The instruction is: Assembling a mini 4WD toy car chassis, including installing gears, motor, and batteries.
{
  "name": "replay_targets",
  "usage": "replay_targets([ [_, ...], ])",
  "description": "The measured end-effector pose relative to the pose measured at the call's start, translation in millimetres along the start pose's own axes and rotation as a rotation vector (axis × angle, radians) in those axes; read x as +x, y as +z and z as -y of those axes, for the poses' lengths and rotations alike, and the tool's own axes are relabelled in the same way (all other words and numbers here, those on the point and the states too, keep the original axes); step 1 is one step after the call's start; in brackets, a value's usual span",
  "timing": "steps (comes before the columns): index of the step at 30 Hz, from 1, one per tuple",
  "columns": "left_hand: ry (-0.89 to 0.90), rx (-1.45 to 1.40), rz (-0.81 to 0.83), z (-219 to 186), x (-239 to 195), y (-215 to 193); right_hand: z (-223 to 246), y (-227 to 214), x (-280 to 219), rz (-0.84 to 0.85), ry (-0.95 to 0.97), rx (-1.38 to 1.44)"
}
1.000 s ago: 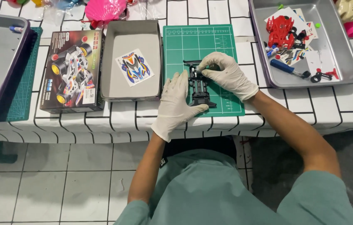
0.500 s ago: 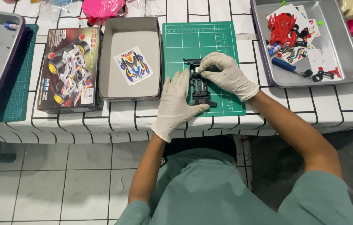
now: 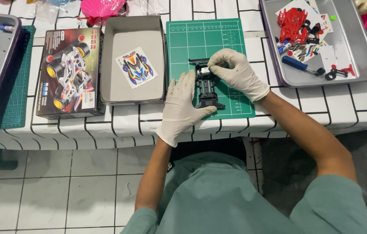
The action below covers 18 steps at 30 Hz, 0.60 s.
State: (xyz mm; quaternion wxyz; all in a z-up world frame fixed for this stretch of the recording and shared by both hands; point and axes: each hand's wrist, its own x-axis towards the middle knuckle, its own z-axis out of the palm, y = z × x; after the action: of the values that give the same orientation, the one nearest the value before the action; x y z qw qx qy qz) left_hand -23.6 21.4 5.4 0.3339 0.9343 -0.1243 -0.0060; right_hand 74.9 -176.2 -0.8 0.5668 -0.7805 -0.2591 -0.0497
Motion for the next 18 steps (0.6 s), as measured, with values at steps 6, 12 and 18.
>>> replay_targets([
  [6,-0.001,-0.005,-0.006,-0.4,-1.6,-1.4,-6.4,-0.5,1.3,-0.084,0.05,0.009],
  [12,-0.001,0.004,-0.025,1.4,-0.2,2.2,1.9,0.9,0.8,-0.067,0.016,-0.01],
  [18,0.013,-0.006,-0.032,3.8,0.0,4.2,-3.9,1.6,1.4,-0.064,0.004,-0.015],
])
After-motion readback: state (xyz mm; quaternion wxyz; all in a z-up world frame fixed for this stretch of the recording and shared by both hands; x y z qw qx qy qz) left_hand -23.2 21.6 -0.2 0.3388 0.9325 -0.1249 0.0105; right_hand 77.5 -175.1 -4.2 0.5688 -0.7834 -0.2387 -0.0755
